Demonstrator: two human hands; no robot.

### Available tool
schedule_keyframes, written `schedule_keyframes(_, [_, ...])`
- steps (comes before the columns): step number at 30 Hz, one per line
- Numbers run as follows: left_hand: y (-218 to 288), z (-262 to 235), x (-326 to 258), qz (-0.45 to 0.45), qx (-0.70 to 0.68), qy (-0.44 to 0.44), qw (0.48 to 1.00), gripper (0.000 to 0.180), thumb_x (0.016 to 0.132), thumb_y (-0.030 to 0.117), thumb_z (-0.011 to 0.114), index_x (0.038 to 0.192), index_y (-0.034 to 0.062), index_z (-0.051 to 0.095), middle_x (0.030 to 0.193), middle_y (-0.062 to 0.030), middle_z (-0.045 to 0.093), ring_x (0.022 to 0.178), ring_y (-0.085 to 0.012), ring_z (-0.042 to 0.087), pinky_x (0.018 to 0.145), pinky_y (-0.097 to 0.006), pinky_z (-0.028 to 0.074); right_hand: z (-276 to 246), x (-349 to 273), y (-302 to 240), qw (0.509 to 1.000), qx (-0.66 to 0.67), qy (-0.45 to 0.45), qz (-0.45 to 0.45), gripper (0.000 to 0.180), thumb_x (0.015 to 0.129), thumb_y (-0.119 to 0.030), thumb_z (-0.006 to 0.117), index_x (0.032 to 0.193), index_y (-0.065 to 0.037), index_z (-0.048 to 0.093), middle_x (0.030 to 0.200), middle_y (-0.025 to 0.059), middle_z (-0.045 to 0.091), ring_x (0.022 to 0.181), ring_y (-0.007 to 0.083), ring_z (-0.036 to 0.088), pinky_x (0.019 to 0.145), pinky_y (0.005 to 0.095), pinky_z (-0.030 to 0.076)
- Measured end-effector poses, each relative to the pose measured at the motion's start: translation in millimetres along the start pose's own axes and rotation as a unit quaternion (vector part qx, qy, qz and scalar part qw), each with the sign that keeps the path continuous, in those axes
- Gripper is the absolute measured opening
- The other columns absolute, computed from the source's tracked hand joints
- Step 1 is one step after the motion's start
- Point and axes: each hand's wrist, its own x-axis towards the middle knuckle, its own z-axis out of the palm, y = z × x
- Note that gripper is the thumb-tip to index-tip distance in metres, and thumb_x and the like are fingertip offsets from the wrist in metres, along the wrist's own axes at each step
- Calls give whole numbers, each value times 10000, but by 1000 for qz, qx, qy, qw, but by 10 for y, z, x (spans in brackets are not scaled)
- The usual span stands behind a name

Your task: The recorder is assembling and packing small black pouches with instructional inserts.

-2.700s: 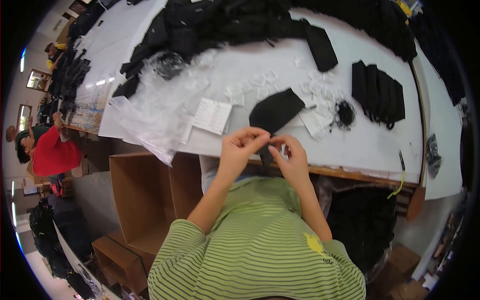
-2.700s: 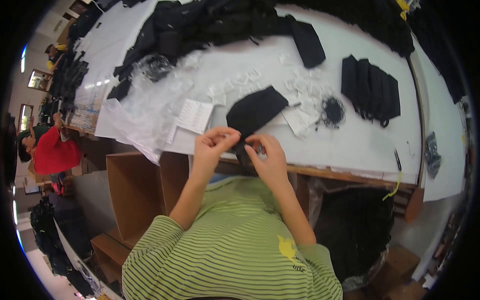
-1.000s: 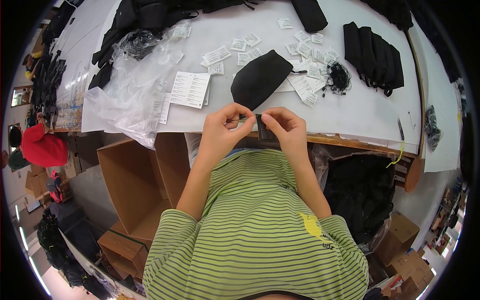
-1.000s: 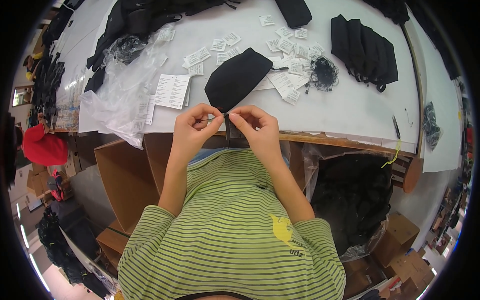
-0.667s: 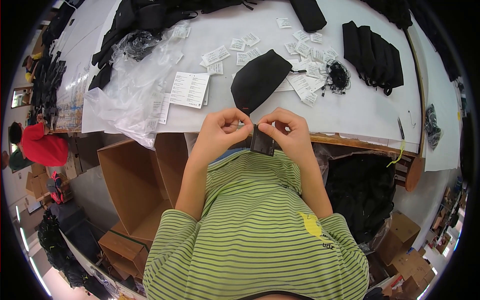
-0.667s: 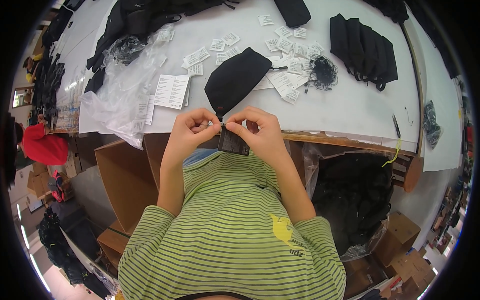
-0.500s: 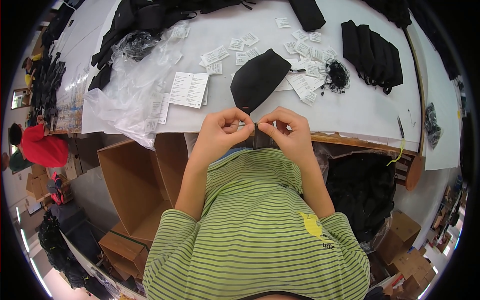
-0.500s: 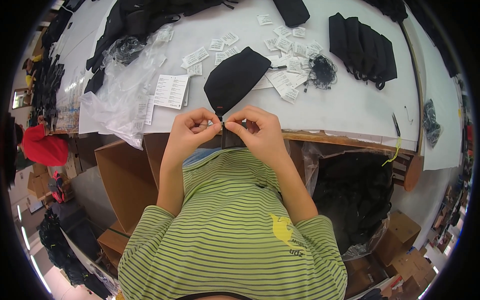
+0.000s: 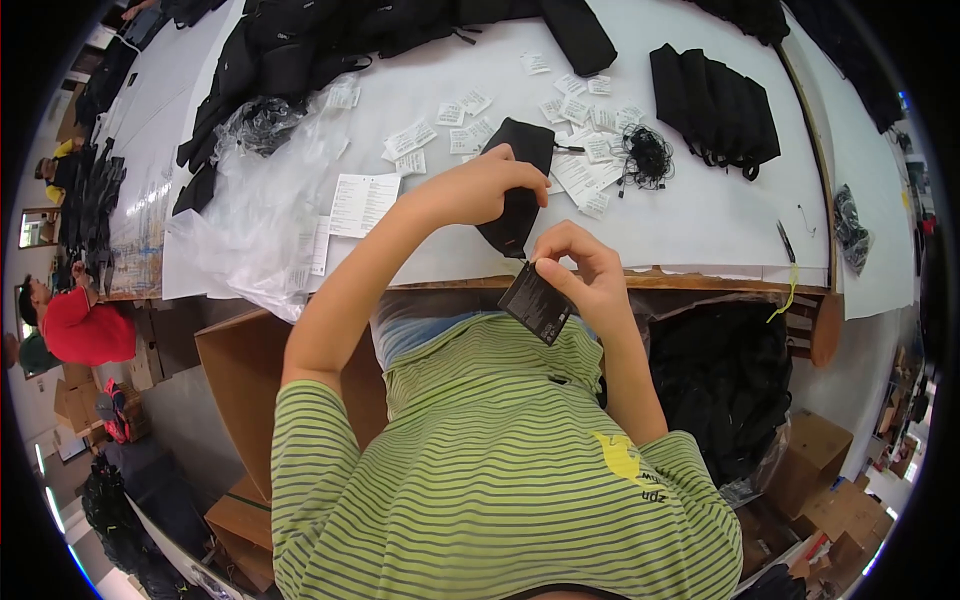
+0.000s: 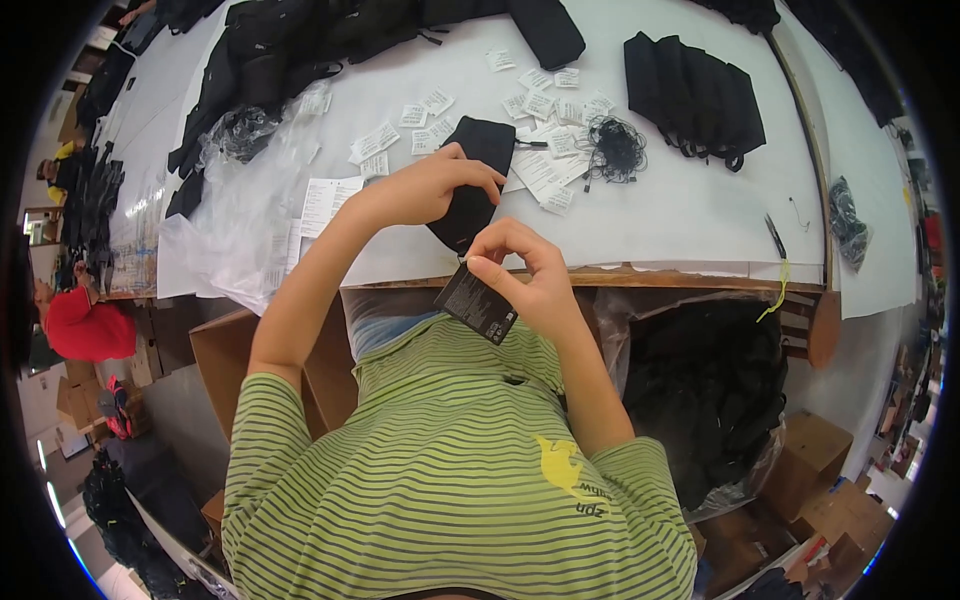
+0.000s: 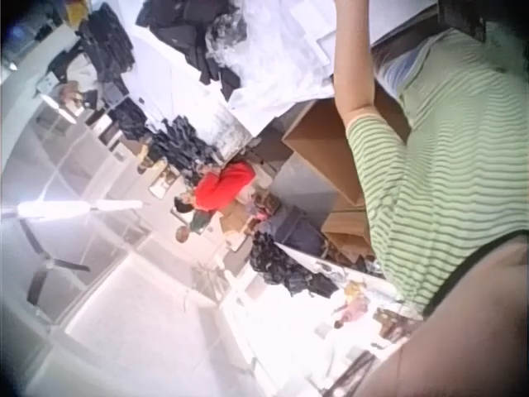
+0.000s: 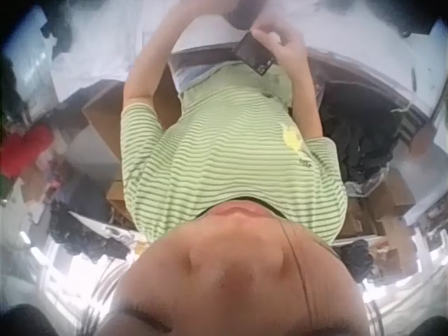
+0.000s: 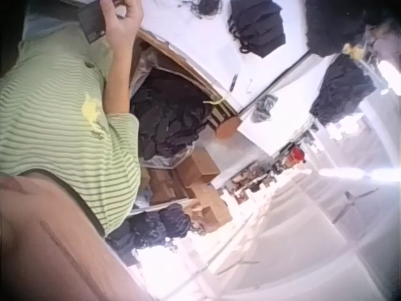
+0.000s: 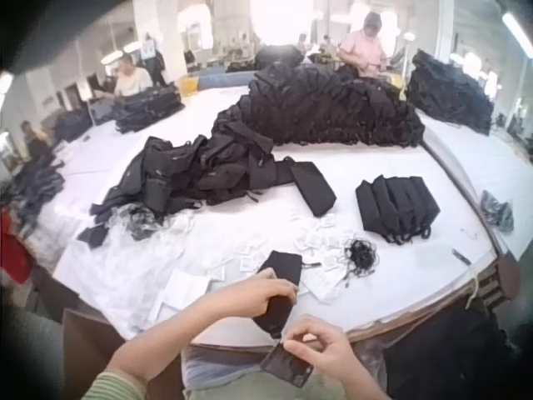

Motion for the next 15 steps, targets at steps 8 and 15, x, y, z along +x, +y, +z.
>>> schedule_keyframes(8, [56,-89,312,91,314,-40,944,300,668,-53,635,919,109,607,1144,21,562,1063,-237,465,937,-352,395,-158,-183,79,982,-38,174,-61,89,905,-81,579,893,8,577,898,48,600,858,110,541,814,249,420])
schedule_keyframes(15, [-72,-142,-127,171,355,134,909,218,690,16,665,870,87,565,1002,-14,583,1027,-226,491,886,-334,409,-489,-181,143,967,-61,240,-61,92,927,-81,555,913,5,586,897,48,625,875,106,560,841,246,416])
